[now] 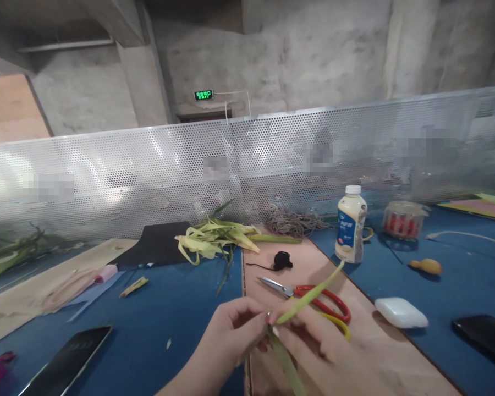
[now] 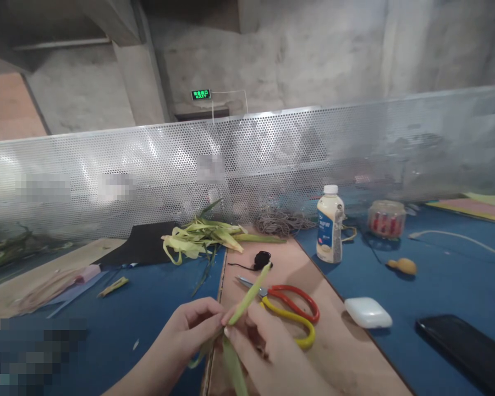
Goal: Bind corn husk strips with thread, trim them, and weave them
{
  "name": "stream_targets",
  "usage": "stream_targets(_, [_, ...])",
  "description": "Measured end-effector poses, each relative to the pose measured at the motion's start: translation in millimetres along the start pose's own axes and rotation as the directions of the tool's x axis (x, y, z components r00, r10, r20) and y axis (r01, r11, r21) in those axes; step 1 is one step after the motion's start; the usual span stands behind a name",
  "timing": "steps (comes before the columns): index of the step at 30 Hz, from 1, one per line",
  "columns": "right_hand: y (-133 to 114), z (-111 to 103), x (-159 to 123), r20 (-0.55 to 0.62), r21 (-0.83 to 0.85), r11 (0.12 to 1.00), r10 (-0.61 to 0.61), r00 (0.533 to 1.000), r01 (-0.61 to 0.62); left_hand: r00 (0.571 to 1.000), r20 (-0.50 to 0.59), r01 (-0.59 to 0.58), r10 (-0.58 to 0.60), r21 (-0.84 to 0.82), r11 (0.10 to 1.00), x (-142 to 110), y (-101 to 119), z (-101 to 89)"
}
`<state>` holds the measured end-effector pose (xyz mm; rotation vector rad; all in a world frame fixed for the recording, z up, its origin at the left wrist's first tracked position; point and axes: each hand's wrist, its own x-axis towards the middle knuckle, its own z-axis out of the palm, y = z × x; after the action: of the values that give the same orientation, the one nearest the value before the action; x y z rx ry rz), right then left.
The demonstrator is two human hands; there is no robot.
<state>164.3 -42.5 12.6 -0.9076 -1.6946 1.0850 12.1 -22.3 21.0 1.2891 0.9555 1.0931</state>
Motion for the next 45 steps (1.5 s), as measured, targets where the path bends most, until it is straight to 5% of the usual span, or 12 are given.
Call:
stream_targets(8, [11.2,-4.7,9.7,0.044,0.149,0.989,0.020,0.999,-0.027,0.999,-0.030,0.013,-0.016,-0.090,0.996,-0.1,-1.6,-2.2])
stream_targets(14, [7.5,-6.7,5.8,0.060,0.096,0.995,-0.020,0.998,0.014,0.999,0.003,-0.046,0.047,-0.134,0.990,-1.0,-0.8,-0.3])
stream_targets(20, [7.6,-8.3,6.3,0.086,0.159,0.984,0.065,0.994,-0.078,0.998,-0.014,-0.070,0.068,-0.272,0.960,0.3,-6.1,-2.6])
stream_targets(28, [3.5,-10.4,6.0,-0.017,0.074,0.996,0.050,0.999,-0.049,0.999,0.029,0.030,-0.020,-0.403,0.915,0.5,-2.9,-4.0])
stream_targets(34, [16.8,-11.2,12.5,0.037,0.219,0.970,0.104,0.994,-0.109,0.998,0.033,0.068,-0.060,-0.409,0.910,1.2,-5.0,-6.0])
stream_targets(45, [3.2,-6.1,9.8,0.015,0.382,0.909,0.173,0.985,-0.166,0.982,0.175,0.138,-0.065,-0.442,0.886,1.0,-3.5,-5.1])
